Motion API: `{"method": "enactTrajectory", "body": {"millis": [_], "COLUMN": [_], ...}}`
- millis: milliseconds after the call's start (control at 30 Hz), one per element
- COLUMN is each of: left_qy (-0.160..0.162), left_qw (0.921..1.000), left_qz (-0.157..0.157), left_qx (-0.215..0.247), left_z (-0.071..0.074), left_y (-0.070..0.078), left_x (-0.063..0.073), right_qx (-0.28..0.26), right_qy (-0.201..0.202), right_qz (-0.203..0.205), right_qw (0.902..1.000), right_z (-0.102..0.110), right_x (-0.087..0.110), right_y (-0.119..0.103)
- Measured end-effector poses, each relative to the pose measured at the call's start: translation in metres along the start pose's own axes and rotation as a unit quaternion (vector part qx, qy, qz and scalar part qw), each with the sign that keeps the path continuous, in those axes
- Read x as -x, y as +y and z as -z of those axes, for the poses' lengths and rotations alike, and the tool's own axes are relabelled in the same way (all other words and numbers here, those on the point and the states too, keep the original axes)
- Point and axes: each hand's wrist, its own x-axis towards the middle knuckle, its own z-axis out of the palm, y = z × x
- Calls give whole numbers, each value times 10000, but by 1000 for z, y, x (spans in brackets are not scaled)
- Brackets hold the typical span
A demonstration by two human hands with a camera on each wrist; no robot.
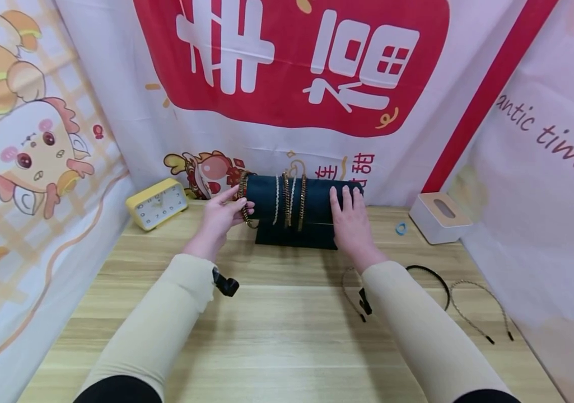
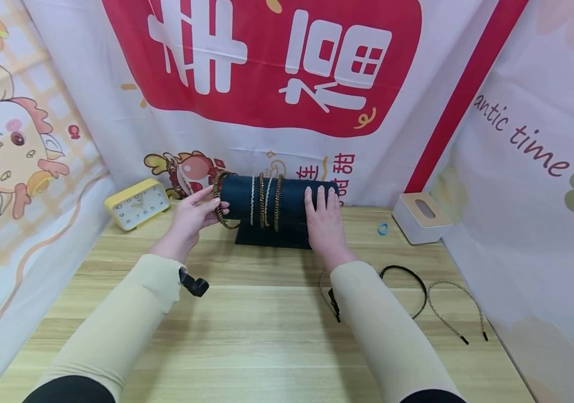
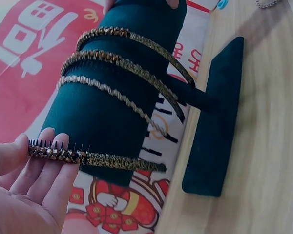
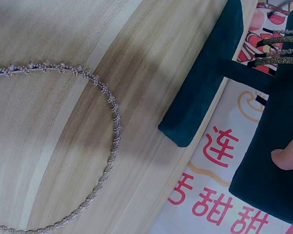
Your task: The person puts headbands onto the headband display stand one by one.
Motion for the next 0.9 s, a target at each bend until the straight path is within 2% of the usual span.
{"method": "enactTrajectory", "body": {"millis": [167,300,367,433,533,633,767,900], "left_qy": [-42,342,588,735,810,873,892,855], "left_qw": [9995,9948,9875,9764,9598,9446,9349,9298], "left_qz": [-304,-609,-749,-915,-1113,-1299,-1292,-1237], "left_qx": [-104,-742,-1258,-1813,-2448,-2884,-3184,-3359], "left_z": [-17,-28,-31,-33,-36,-39,-45,-50], "left_y": [1,1,1,0,0,0,0,2], "left_x": [-5,-4,-4,-5,-5,-6,-6,-5], "right_qx": [-37,-68,-81,-90,-105,-114,-94,-63], "right_qy": [-72,-75,-61,-44,-23,-22,-34,-49], "right_qz": [-5,-20,-29,-41,-55,-52,-49,-47], "right_qw": [10000,9999,9999,9999,9999,9999,9999,10000], "right_z": [2,2,2,1,1,1,2,3], "right_x": [1,1,1,1,0,0,1,1], "right_y": [-1,-1,-1,0,0,0,-1,-2]}}
